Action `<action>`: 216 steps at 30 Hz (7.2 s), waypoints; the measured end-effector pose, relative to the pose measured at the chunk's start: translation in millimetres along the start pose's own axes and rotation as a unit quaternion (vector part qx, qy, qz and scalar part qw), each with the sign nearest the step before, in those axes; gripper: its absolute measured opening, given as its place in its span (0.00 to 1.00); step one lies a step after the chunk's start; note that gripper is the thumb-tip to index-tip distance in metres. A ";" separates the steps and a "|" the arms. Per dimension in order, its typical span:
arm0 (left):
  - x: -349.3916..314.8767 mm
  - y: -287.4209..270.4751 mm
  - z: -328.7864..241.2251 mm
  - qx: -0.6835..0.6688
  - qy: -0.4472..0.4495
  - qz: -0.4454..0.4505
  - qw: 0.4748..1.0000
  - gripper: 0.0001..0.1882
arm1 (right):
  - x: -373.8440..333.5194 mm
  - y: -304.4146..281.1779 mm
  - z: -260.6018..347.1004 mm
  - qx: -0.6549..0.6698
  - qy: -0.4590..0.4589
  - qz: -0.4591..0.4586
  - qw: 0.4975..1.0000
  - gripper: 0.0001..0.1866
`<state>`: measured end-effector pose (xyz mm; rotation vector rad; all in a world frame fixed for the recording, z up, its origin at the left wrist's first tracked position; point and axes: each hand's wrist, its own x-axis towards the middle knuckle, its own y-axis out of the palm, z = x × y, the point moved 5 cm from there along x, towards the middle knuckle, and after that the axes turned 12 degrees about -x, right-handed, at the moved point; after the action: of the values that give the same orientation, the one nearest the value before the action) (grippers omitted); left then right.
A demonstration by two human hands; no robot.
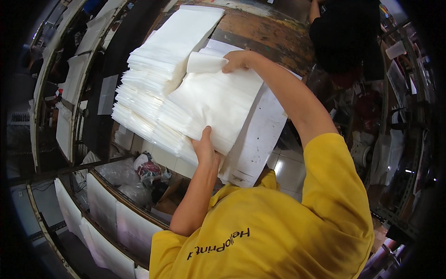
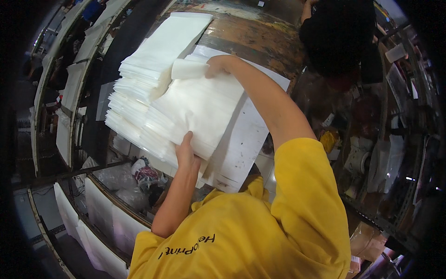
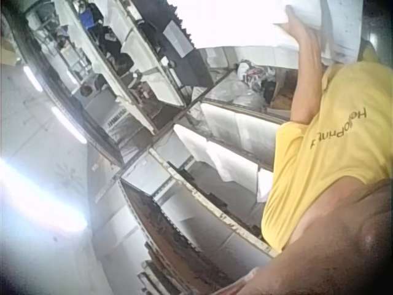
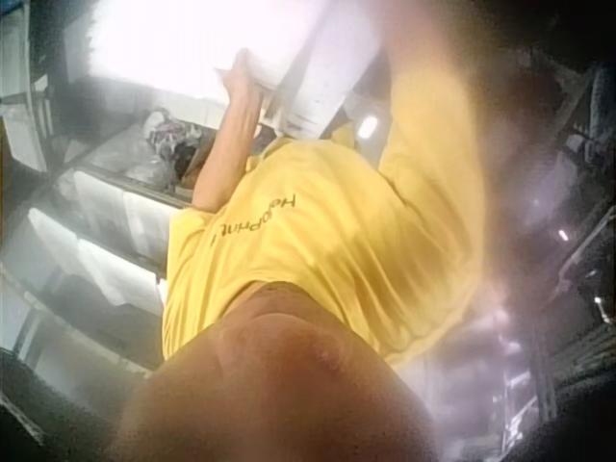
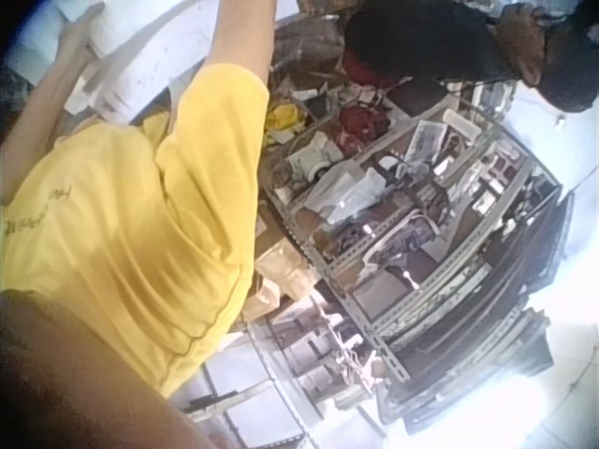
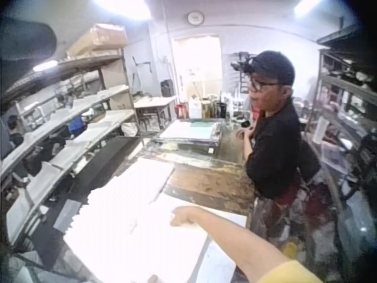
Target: The person sits on the floor and repeatedly picks up stacks of white sheets from under a table, then places them onto a workbench. The person handles the sheets by hand, stacking them in a pile on the table.
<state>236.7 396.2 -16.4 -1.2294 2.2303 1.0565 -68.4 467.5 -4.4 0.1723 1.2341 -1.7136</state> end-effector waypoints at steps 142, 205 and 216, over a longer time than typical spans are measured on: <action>259.3 -455.9 -245.4 0.289 0.129 -0.181 0.931 0.18 | 124.7 300.2 572.4 0.359 -0.207 0.089 0.906 0.14; 575.2 -726.4 -283.3 0.545 0.097 -0.159 0.817 0.25 | 1086.3 602.9 456.3 -0.110 -0.136 -0.106 0.979 0.21; 576.9 -726.0 -284.4 0.556 0.124 -0.153 0.808 0.25 | 1081.2 625.0 459.7 -0.116 -0.143 -0.112 0.976 0.21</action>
<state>539.3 -381.7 -510.4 -1.0733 2.0832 -0.5706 38.4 -565.3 -836.7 -0.3546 1.2570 -1.6957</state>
